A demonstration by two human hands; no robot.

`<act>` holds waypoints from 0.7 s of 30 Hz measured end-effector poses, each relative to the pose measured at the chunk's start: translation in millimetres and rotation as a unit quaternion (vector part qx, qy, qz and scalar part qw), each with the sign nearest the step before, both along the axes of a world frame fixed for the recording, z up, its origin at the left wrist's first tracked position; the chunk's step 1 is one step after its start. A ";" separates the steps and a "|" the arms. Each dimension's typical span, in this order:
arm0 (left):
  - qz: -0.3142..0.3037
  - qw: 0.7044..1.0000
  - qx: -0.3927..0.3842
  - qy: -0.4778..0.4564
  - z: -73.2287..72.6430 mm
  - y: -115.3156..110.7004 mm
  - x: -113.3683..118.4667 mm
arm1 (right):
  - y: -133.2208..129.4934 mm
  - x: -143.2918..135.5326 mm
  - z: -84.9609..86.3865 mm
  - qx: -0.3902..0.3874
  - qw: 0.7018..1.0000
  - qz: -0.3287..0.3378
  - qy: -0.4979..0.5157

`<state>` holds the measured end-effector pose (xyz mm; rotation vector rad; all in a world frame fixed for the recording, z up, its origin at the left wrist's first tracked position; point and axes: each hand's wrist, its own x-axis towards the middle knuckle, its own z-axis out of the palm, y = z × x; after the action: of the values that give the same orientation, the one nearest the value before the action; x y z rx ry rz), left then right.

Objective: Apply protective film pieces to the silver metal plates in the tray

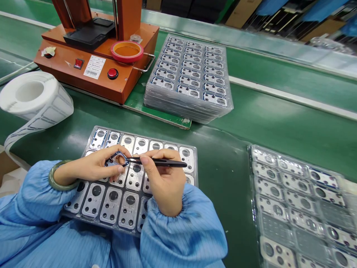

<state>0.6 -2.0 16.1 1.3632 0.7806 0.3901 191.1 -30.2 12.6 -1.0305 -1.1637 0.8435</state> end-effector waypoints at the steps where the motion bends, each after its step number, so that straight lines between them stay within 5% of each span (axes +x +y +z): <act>1: 0.001 1.000 0.000 0.000 -0.3 0.1 -0.1 | 0.1 -0.3 0.0 0.000 1.000 -0.001 -0.001; 21: -0.005 1.000 0.015 0.008 -1.8 0.2 -1.0 | 2.1 -1.0 -1.2 0.006 1.000 -0.009 -0.014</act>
<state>-0.3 -1.7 14.3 1.3995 0.7843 0.3845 190.2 -28.1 11.5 -1.0436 -1.1799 0.8086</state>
